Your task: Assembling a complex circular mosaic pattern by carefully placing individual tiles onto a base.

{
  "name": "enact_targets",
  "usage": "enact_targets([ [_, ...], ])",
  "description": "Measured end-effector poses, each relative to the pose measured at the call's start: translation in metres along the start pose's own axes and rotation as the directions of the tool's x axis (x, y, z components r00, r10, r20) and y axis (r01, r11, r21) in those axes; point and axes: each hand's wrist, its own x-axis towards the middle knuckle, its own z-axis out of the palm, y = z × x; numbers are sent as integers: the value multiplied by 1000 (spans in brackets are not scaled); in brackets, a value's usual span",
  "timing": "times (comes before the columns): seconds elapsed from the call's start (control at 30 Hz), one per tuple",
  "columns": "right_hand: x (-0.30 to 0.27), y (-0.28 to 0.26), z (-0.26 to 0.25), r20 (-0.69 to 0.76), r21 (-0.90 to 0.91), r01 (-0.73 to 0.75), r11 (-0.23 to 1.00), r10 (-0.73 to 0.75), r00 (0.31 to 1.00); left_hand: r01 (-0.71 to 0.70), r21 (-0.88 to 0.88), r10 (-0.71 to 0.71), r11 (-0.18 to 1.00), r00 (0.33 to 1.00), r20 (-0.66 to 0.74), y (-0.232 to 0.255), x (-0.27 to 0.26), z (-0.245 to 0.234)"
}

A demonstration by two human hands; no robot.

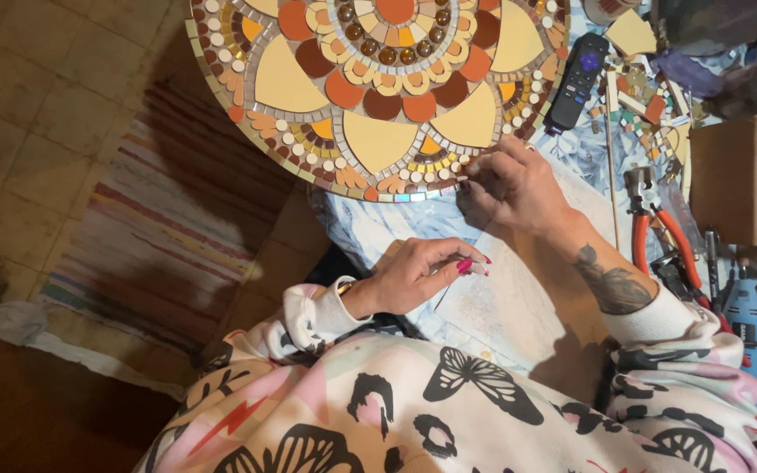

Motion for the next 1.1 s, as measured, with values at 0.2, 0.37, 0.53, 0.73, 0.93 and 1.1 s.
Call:
enact_targets([
  [0.2,-2,-4,-4,-4,2,34,999,-34,999,-20,-35,20,999,1000,11,-3,-1,-1],
  [0.37,-20,-20,-24,-58,-123,67,990,-74,996,103,53,-102,993,995,-7,7,-1,0],
  [0.53,-52,-71,-57,-118,-228,53,972,-82,990,19,111,-19,994,1000,0,20,1,7],
  [0.73,-111,-116,-53,-271,-560,38,828,-226,936,-191,113,192,975,981,4,39,10,37],
  [0.93,-150,-137,-26,-499,-552,-103,827,-229,836,-191,188,190,963,982,25,48,11,68],
  [1.1,-165,-146,-18,-534,-531,-110,840,-230,814,-25,165,22,986,1000,21,49,8,88],
])
